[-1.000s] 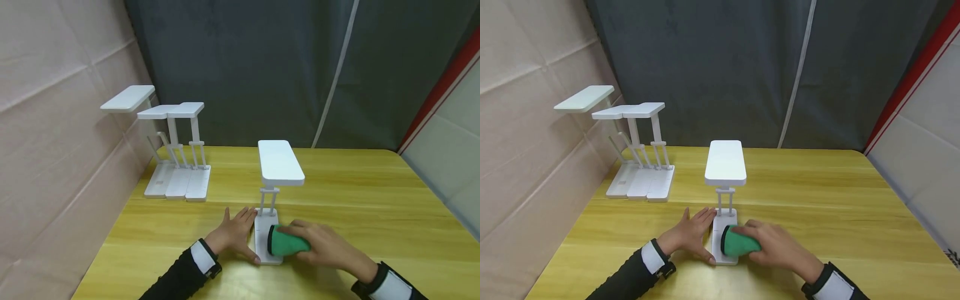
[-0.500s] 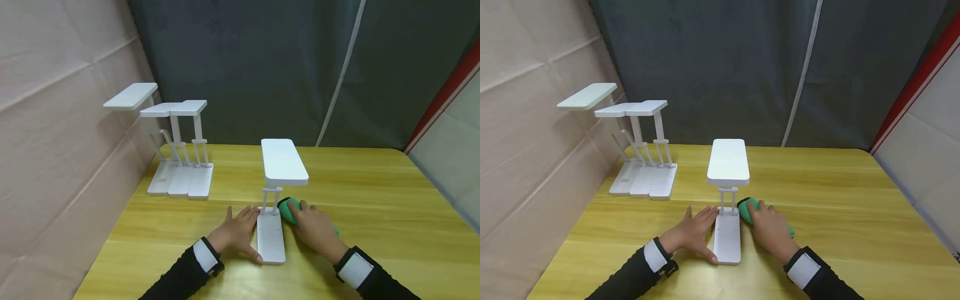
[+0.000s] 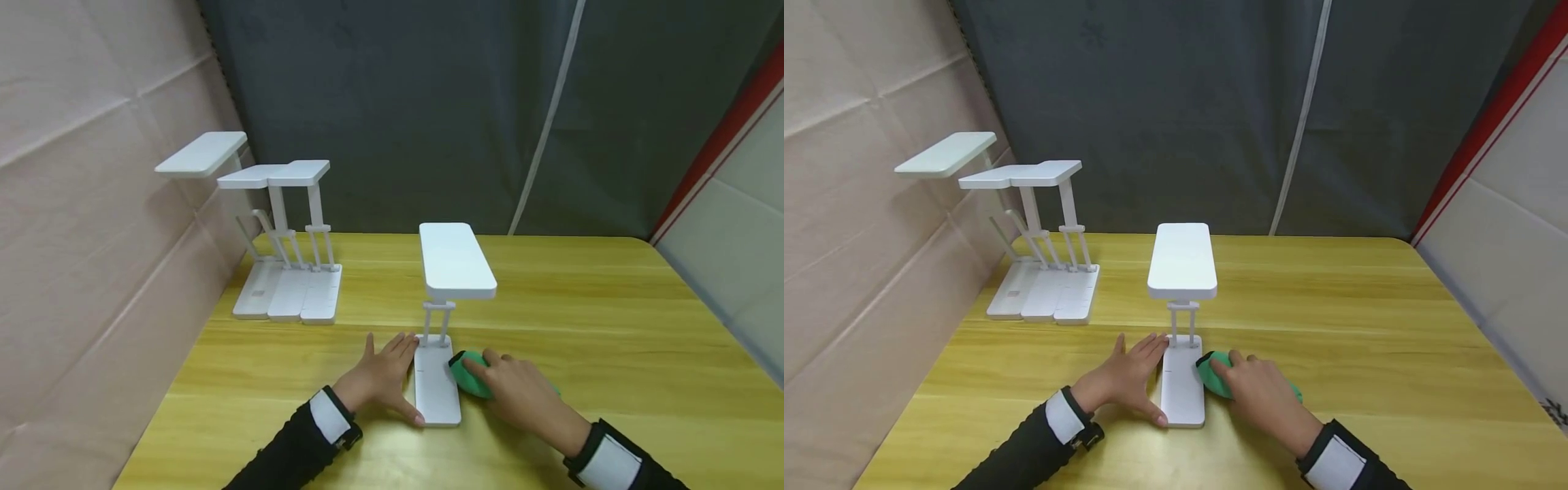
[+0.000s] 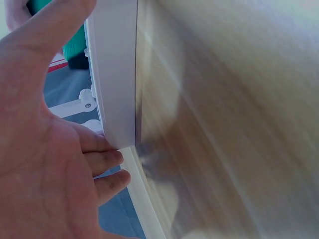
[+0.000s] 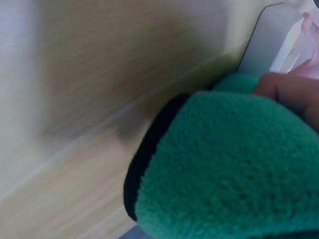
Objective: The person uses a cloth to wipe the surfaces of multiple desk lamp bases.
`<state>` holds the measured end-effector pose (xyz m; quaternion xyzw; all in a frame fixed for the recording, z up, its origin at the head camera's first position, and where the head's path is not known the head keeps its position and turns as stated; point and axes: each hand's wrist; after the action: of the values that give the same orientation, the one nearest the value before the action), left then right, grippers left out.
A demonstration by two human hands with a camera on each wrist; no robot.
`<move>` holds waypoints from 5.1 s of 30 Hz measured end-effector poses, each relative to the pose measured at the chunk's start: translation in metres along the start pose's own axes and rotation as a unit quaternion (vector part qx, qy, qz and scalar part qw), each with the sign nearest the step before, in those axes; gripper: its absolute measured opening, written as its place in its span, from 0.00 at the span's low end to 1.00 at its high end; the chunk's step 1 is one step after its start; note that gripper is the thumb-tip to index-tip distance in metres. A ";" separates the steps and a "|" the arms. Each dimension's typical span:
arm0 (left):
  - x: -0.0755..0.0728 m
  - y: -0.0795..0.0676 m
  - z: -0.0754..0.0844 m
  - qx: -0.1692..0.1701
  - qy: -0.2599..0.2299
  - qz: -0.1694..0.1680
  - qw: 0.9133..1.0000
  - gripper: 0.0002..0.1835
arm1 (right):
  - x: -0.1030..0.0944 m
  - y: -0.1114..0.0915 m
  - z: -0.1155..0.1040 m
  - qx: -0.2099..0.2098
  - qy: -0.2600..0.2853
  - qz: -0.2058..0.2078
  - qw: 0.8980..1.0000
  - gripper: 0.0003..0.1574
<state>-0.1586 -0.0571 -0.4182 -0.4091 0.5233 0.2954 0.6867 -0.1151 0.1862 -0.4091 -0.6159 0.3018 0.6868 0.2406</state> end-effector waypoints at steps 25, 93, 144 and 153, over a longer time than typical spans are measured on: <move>0.000 -0.001 -0.003 0.002 -0.020 -0.007 1.000 0.67 | -0.003 0.015 0.042 0.054 0.029 0.013 0.998 0.38; -0.005 0.001 0.001 -0.008 -0.013 -0.018 1.000 0.67 | -0.017 -0.040 -0.037 -0.052 0.219 -0.094 0.970 0.38; -0.002 0.001 -0.001 -0.003 -0.024 -0.019 1.000 0.67 | -0.026 0.000 0.001 -0.044 0.048 0.103 0.993 0.44; 0.004 0.001 -0.001 0.001 -0.017 -0.014 1.000 0.68 | 0.025 0.025 -0.003 -0.084 -0.069 0.112 0.988 0.44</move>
<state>-0.1588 -0.0577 -0.4221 -0.4109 0.5062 0.2920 0.6997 -0.1338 0.1656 -0.4313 -0.5473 0.2929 0.7732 0.1294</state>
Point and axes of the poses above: each hand's wrist, its own y-axis towards the middle knuckle, its own x-axis out of the palm, z = x × y, and after that the axes turned 11 degrees about -x, right-handed
